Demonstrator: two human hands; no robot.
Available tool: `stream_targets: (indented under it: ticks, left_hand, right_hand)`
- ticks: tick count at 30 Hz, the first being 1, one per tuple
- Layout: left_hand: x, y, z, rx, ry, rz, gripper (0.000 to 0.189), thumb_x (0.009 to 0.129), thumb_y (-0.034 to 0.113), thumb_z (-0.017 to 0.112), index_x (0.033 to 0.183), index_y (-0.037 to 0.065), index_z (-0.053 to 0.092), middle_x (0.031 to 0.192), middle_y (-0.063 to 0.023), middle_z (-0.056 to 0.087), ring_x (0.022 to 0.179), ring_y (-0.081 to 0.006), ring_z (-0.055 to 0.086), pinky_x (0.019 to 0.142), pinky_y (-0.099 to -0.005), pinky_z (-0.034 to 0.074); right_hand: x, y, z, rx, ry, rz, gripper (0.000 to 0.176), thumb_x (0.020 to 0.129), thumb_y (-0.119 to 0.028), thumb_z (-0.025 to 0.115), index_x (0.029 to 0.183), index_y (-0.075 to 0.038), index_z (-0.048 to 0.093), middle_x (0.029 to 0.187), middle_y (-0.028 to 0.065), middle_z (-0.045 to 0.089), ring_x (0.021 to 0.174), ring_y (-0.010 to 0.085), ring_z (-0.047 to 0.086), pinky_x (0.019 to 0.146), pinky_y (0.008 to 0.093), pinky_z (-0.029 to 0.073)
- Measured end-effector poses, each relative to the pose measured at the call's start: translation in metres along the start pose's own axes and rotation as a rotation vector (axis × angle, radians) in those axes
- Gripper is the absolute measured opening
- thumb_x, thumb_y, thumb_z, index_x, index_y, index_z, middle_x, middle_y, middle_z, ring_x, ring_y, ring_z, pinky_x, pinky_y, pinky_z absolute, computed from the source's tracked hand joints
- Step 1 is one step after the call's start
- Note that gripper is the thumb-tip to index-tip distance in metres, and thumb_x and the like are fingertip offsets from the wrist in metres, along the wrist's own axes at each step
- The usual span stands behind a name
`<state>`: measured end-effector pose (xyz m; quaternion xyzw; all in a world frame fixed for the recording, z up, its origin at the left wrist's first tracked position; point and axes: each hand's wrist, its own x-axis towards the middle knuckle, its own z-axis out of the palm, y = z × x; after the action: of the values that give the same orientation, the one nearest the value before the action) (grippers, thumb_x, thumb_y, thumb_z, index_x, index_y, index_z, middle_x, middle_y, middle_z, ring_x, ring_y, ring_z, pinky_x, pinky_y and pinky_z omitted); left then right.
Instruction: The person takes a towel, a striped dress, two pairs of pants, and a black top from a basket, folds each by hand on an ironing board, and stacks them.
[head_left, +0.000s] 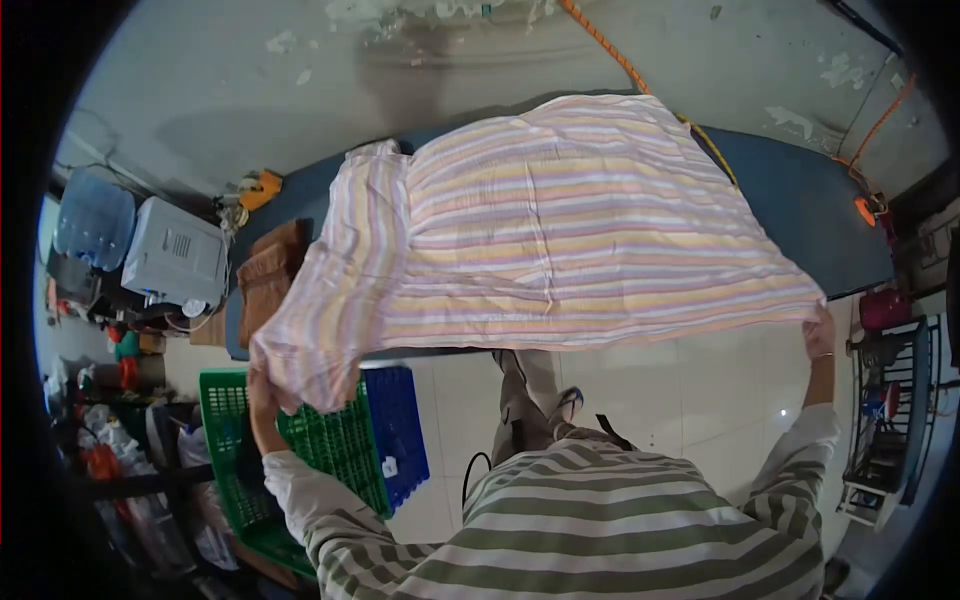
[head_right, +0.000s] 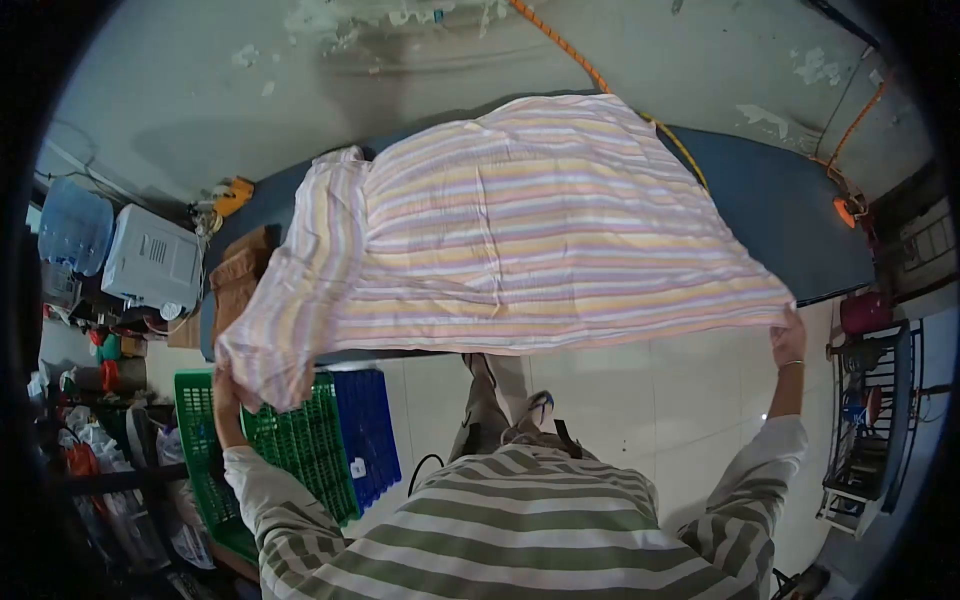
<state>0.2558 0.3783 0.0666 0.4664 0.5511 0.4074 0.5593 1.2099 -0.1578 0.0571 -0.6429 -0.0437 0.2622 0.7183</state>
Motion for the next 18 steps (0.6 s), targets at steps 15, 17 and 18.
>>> stream_targets:
  ticks: [15,17,18]
  left_hand:
    - [-0.043,-0.094,-0.028,0.052,0.119,-0.511,0.035,0.09,0.031,0.048,0.097,0.0,0.063,0.084,-0.01,0.066,0.079,-0.0193,0.063,0.07,-0.033,0.05]
    - [-0.012,-0.053,0.001,-0.251,-0.003,-0.336,0.032,0.093,0.023,0.042,0.109,0.0,0.057,0.101,-0.0095,0.062,0.09,-0.0179,0.061,0.081,-0.0293,0.049]
    - [-0.007,-0.009,0.046,-0.345,0.025,-0.313,0.032,0.093,0.021,0.043,0.112,-0.001,0.055,0.104,-0.01,0.061,0.095,-0.0194,0.059,0.086,-0.03,0.047]
  right_hand:
    - [0.094,0.032,-0.046,-0.443,-0.02,-0.196,0.043,0.087,-0.006,0.052,0.127,0.004,0.04,0.113,0.0126,0.054,0.104,0.0204,0.053,0.096,0.027,0.043]
    - [0.124,0.003,-0.003,-0.507,-0.027,-0.203,0.04,0.09,-0.006,0.046,0.127,0.007,0.038,0.121,0.0163,0.051,0.113,0.0248,0.05,0.101,0.0309,0.04]
    - [0.142,-0.011,0.027,-0.127,0.073,-0.023,0.038,0.091,-0.005,0.044,0.127,0.008,0.038,0.123,0.0173,0.05,0.115,0.0259,0.049,0.102,0.0318,0.04]
